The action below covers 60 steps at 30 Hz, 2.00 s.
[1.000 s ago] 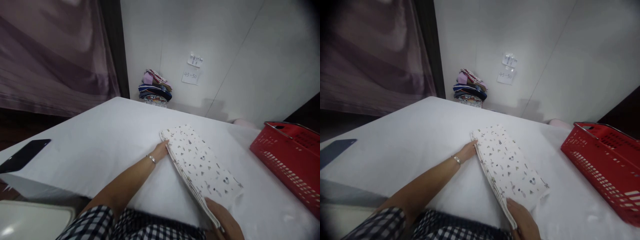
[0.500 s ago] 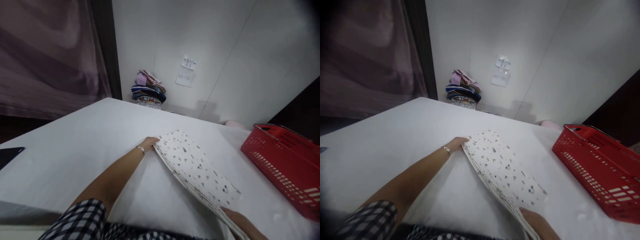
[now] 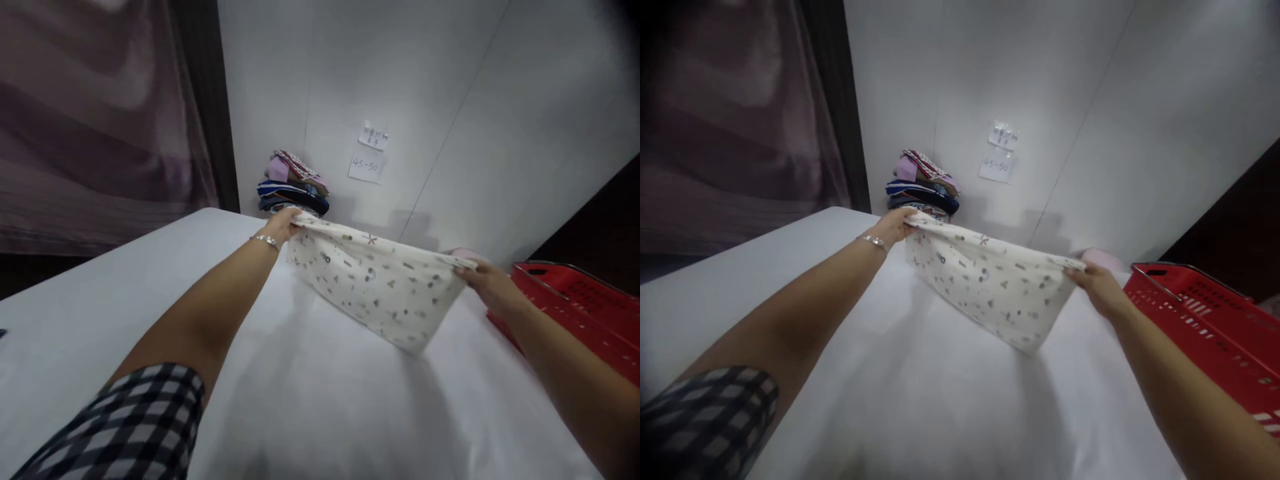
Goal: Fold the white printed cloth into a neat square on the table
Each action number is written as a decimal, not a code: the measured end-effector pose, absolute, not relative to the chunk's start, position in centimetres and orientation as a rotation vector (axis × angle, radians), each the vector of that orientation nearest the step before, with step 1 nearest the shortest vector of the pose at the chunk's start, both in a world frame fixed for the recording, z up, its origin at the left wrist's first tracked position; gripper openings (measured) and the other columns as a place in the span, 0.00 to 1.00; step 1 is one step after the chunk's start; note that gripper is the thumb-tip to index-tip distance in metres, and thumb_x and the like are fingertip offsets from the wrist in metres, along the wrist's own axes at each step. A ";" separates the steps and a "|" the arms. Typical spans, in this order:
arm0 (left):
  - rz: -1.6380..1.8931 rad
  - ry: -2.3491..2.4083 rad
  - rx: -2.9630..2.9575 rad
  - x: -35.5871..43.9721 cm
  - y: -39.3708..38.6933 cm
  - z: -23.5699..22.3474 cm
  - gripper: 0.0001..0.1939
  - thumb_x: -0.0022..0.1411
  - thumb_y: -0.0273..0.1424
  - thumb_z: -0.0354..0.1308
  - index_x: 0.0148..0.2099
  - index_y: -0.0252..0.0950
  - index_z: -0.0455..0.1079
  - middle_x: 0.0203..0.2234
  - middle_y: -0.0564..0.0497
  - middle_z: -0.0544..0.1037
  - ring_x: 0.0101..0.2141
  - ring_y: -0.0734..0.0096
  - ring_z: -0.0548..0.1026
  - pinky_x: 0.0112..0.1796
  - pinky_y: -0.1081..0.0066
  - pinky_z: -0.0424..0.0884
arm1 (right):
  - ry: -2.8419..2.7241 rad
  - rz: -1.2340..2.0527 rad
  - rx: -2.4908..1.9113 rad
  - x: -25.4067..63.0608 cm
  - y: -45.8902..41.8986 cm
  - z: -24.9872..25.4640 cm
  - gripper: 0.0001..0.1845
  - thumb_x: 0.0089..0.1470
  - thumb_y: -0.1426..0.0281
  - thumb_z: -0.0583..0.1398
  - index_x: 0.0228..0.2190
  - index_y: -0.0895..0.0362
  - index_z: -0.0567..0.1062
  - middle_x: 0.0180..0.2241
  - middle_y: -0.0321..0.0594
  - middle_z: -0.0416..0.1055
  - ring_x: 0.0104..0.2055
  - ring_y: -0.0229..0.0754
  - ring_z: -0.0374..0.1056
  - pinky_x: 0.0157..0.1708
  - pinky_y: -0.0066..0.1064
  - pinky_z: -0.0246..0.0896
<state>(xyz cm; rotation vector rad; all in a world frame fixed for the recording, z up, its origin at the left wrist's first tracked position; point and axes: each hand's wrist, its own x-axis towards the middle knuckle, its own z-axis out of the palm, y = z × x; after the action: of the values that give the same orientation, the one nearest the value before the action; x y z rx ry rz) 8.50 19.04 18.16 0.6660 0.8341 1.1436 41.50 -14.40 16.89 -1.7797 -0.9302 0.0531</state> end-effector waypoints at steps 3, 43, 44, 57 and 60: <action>1.259 0.891 0.686 8.9 21.5 21.4 0.10 0.55 0.18 0.56 0.41 0.29 0.66 0.25 0.51 0.72 0.30 0.74 0.73 0.35 0.71 0.74 | -1.026 0.104 -1.636 42.8 -8.2 19.1 0.25 0.37 0.51 0.65 0.37 0.52 0.76 0.32 0.40 0.74 0.37 0.46 0.70 0.39 0.41 0.66; 0.635 1.794 2.136 -6.8 -0.3 0.5 0.23 0.56 0.37 0.54 0.54 0.37 0.66 0.51 0.43 0.71 0.49 0.56 0.69 0.47 0.62 0.65 | -1.825 -0.063 -2.010 36.2 -22.8 -4.2 0.22 0.45 0.76 0.51 0.41 0.53 0.76 0.47 0.41 0.74 0.55 0.52 0.64 0.56 0.53 0.54; 0.723 1.735 2.221 -6.9 -0.5 0.2 0.21 0.58 0.36 0.54 0.52 0.36 0.68 0.50 0.43 0.71 0.50 0.56 0.68 0.49 0.62 0.63 | -1.838 -0.093 -2.069 35.4 -22.9 -3.8 0.25 0.44 0.78 0.51 0.43 0.52 0.75 0.49 0.40 0.72 0.57 0.54 0.62 0.57 0.56 0.51; 0.866 1.056 2.558 -2.7 -2.2 -2.3 0.10 0.63 0.32 0.52 0.38 0.40 0.75 0.38 0.49 0.78 0.43 0.62 0.70 0.47 0.59 0.60 | -2.011 0.102 -1.604 20.3 -11.8 -0.7 0.14 0.59 0.68 0.52 0.34 0.52 0.78 0.38 0.41 0.76 0.42 0.47 0.68 0.45 0.40 0.61; 0.866 1.060 2.567 -2.6 -2.0 -3.0 0.09 0.63 0.32 0.53 0.40 0.40 0.75 0.40 0.48 0.77 0.44 0.62 0.70 0.47 0.60 0.61 | -2.022 0.059 -1.680 19.4 -10.6 -1.4 0.13 0.58 0.69 0.53 0.35 0.53 0.78 0.38 0.42 0.75 0.42 0.48 0.66 0.44 0.40 0.59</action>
<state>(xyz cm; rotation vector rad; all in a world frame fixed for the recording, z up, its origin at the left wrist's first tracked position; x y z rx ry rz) -2.62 -1.97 -3.03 2.5667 1.0604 0.8664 19.42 -10.63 -1.38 -1.6797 -2.0222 0.0593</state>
